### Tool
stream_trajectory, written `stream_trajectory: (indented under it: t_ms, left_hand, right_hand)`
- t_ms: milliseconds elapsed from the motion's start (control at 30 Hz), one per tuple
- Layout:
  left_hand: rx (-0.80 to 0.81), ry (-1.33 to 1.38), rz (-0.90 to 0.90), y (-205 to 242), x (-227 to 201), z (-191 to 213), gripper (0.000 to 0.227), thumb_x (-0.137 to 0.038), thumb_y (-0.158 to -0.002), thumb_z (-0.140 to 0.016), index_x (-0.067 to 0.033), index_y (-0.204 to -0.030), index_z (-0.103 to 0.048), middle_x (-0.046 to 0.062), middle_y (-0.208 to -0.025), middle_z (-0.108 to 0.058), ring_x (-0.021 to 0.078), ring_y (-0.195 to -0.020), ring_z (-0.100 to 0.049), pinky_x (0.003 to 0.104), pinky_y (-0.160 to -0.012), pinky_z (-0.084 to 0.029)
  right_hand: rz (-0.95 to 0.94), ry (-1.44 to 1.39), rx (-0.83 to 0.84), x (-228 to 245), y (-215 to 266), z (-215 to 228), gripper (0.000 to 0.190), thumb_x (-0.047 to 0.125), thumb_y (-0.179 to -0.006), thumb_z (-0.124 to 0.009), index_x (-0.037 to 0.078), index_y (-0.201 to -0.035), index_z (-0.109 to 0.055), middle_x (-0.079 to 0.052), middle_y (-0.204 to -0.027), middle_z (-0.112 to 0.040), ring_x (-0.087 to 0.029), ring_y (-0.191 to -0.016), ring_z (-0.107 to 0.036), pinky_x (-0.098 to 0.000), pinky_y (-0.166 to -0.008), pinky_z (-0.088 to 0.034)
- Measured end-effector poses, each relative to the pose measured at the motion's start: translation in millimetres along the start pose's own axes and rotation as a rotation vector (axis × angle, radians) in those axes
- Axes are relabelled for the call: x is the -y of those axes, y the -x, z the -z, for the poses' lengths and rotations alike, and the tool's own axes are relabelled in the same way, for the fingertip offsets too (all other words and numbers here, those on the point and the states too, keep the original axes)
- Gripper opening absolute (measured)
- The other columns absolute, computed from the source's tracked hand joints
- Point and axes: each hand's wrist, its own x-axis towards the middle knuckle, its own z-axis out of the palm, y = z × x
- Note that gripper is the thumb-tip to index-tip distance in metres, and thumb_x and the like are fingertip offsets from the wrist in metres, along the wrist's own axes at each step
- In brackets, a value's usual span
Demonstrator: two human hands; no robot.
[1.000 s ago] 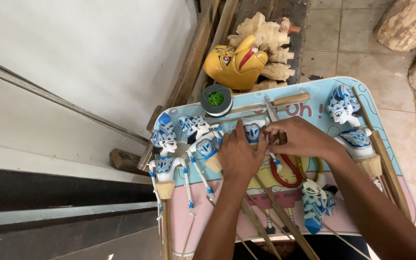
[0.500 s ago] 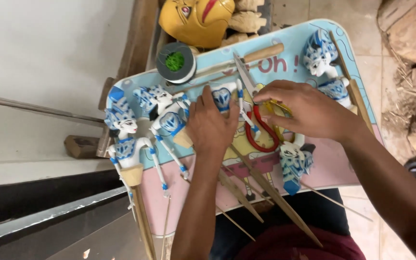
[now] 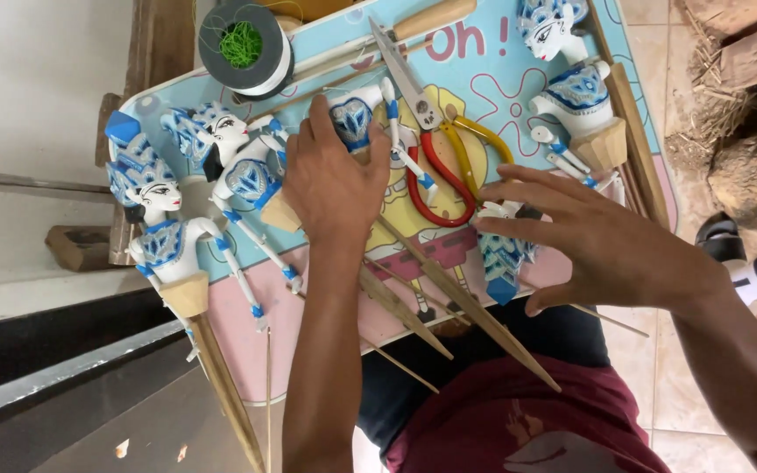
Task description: Adjusting and tying decorative strings on small wooden puppets on a tray
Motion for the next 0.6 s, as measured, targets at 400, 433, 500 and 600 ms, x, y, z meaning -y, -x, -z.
stream_trajectory:
  t_ms: [400, 433, 500, 600]
  left_hand:
    - [-0.136, -0.042, -0.097, 0, -4, 4, 0.053, -0.046, -0.094, -0.067, 0.0004, -0.119, -0.061, 0.021, -0.106, -0.057, 0.0389, -0.094, -0.055, 0.051, -0.074, -0.051]
    - [-0.139, -0.041, -0.100, 0, -3, 2, 0.053, -0.046, -0.094, -0.067, 0.0004, -0.119, -0.061, 0.021, -0.106, -0.057, 0.0389, -0.094, -0.055, 0.051, -0.074, -0.051]
    - [-0.105, -0.041, -0.081, 1, 0, -1, 0.058, -0.047, -0.092, -0.067, 0.0002, -0.126, -0.062, 0.019, -0.104, -0.070, 0.0393, -0.095, -0.058, 0.052, -0.072, -0.050]
    - [-0.081, -0.043, -0.050, 3, 0, -4, 0.063, -0.047, -0.092, -0.066, 0.0017, -0.133, -0.060, 0.019, -0.088, -0.072, 0.0400, -0.095, -0.059, 0.052, -0.066, -0.051]
  right_hand:
    - [-0.029, 0.032, -0.049, -15, -3, -13, 0.093, 0.037, -0.065, -0.091, 0.021, -0.148, -0.050, -0.007, -0.152, -0.051, -0.034, -0.147, -0.035, -0.0542, -0.108, -0.042]
    - [-0.029, 0.034, -0.053, -16, -3, -13, 0.093, 0.037, -0.065, -0.091, 0.021, -0.148, -0.050, -0.007, -0.152, -0.051, -0.034, -0.147, -0.035, -0.0542, -0.108, -0.042]
    - [-0.106, 0.004, -0.002, -16, -2, -14, 0.093, 0.037, -0.069, -0.089, 0.022, -0.149, -0.046, -0.009, -0.154, -0.046, -0.032, -0.138, -0.046, -0.0540, -0.106, -0.043]
    - [-0.149, 0.023, -0.043, -16, -1, -15, 0.091, 0.043, -0.070, -0.088, 0.022, -0.149, -0.047, -0.009, -0.145, -0.051, -0.031, -0.127, -0.053, -0.0547, -0.097, -0.052]
